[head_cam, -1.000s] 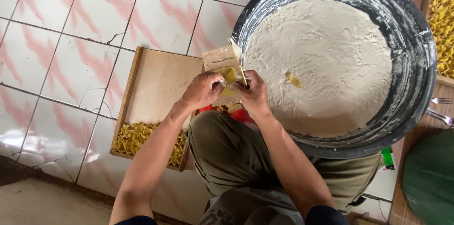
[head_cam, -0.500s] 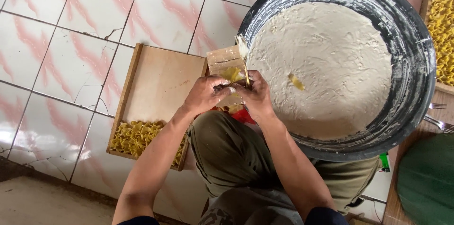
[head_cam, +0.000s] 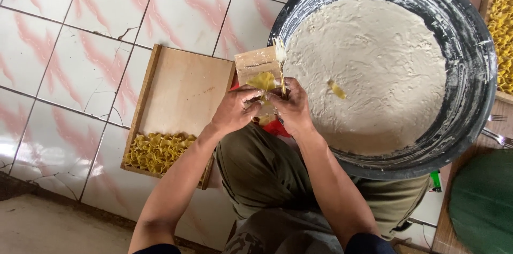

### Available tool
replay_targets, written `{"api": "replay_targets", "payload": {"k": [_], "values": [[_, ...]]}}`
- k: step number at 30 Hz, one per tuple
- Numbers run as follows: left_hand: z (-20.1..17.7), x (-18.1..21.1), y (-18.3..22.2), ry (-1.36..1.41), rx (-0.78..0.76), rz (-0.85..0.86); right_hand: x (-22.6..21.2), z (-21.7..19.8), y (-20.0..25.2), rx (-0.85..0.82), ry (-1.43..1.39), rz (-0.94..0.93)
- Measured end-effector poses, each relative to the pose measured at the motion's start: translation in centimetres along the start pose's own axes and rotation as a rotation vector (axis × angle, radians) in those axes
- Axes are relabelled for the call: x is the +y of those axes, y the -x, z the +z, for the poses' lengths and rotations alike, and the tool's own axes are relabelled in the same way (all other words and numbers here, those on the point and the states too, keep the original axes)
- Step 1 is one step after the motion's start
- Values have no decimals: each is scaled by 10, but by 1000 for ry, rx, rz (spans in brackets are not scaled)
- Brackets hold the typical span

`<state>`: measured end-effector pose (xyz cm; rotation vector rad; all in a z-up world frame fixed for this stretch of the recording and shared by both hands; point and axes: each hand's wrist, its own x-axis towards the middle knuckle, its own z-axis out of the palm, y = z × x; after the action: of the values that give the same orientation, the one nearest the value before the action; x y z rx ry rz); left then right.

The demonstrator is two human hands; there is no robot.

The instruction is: The person sits on the floor and repeatedly scoops a white filling from a large bowl using a fork, places it onto small yellow dough squares, folds them into triangular dumplings, and arranges them in a wooden tray.

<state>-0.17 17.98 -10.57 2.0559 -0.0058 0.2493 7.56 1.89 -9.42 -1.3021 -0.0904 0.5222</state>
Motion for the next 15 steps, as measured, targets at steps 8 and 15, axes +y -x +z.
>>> {"api": "replay_targets", "payload": {"k": [8,15], "values": [[-7,23,6,149,116,-253,25,-12,-6,27,-3,-15],[-14,25,-5,743,647,-560,35,-40,-4,128,417,-117]]}}
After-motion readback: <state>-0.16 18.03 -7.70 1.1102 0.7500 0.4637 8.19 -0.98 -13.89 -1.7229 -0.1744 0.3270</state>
